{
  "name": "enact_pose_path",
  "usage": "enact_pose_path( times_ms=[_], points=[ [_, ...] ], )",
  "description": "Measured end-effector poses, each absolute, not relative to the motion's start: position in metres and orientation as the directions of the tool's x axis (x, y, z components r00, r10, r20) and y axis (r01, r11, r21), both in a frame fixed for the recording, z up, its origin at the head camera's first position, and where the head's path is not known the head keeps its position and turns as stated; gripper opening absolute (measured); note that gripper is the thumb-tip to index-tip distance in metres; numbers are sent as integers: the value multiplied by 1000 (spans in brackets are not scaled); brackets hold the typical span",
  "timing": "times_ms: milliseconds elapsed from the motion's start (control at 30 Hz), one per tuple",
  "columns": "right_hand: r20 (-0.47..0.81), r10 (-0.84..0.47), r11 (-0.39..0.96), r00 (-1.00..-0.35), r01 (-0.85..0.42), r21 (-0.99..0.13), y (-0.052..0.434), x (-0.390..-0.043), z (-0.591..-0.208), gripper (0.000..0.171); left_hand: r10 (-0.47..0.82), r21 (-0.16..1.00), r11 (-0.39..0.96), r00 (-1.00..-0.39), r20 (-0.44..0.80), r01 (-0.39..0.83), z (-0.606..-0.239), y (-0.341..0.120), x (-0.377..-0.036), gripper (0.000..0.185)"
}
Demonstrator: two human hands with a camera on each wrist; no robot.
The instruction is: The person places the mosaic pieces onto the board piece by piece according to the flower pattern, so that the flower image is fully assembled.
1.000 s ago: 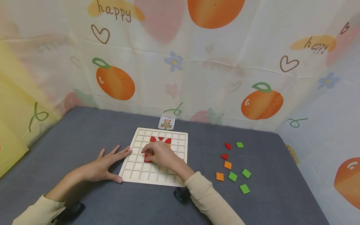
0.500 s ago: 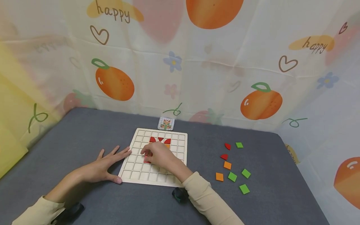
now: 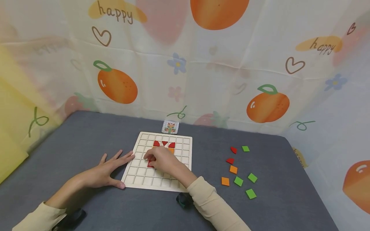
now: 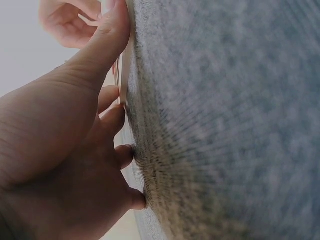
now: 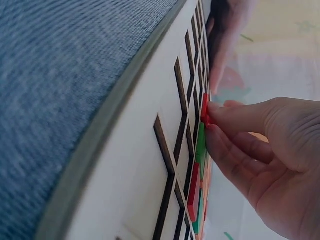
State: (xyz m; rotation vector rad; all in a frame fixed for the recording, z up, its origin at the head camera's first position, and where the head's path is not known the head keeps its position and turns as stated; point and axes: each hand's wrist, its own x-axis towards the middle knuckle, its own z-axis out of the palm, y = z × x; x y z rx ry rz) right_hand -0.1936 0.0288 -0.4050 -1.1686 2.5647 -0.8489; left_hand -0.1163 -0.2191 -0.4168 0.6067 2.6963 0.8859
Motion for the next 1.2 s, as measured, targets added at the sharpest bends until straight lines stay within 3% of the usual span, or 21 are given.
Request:
enact_pose_path(
  times_ms=[500, 767, 1200],
  points=[
    [147, -752, 460, -643, -671, -582, 60, -197, -390, 20, 454, 607, 736, -884, -115, 299, -417, -218, -118, 105],
    [170, -698, 485, -696, -634, -603, 97, -207, -390, 17, 444, 616, 735, -888, -121, 284, -418, -217, -118, 106],
    [165, -584, 618, -795, -567, -544, 170, -225, -392, 22, 442, 616, 734, -890, -115, 285, -416, -218, -117, 105]
  ],
)
